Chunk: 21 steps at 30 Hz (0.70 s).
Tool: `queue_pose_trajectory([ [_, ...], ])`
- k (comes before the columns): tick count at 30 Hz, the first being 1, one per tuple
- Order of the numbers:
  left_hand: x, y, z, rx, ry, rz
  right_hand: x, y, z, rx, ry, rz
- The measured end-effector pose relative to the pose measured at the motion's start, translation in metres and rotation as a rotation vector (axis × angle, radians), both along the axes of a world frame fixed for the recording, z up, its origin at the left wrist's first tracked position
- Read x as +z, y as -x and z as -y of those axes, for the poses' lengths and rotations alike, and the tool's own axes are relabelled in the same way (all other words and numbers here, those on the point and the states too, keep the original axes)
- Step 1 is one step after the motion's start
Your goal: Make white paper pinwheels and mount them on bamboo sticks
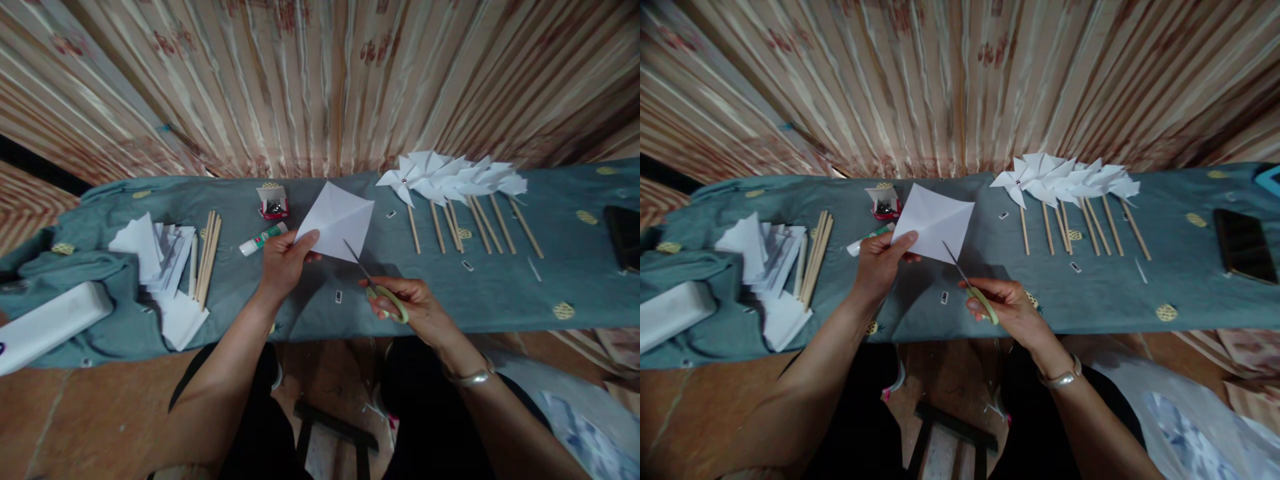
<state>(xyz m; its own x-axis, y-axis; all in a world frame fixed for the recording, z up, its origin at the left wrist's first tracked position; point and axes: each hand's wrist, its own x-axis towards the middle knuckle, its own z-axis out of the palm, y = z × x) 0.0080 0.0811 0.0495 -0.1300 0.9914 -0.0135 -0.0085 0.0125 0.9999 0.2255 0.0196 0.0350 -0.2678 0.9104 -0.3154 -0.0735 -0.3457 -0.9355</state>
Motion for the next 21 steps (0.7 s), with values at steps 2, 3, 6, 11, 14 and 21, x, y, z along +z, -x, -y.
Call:
queue_pose_trajectory([
  [2, -0.0008, -0.0003, 0.0001, -0.007, 0.003, 0.001, 0.0009, 0.0001, -0.0003, 0.007, 0.005, -0.003],
  [3, -0.0016, -0.0005, 0.0001, -0.015, 0.005, 0.004, 0.0011, 0.0000, -0.0004, 0.008, 0.005, -0.006],
  [6, -0.0045, -0.0016, 0.0001, -0.047, 0.021, 0.016, 0.0004, -0.0007, -0.0007, 0.014, -0.004, -0.014],
  [11, -0.0069, -0.0022, 0.0002, -0.065, 0.020, 0.038, -0.0026, -0.0014, -0.0002, 0.021, -0.014, -0.004],
  [14, -0.0071, -0.0021, 0.0003, -0.066, 0.013, 0.033, -0.0025, -0.0007, 0.0000, 0.008, -0.003, -0.007],
  [21, -0.0060, -0.0025, 0.0008, -0.041, 0.033, 0.002, 0.0002, 0.0022, -0.0015, -0.031, 0.012, -0.024],
])
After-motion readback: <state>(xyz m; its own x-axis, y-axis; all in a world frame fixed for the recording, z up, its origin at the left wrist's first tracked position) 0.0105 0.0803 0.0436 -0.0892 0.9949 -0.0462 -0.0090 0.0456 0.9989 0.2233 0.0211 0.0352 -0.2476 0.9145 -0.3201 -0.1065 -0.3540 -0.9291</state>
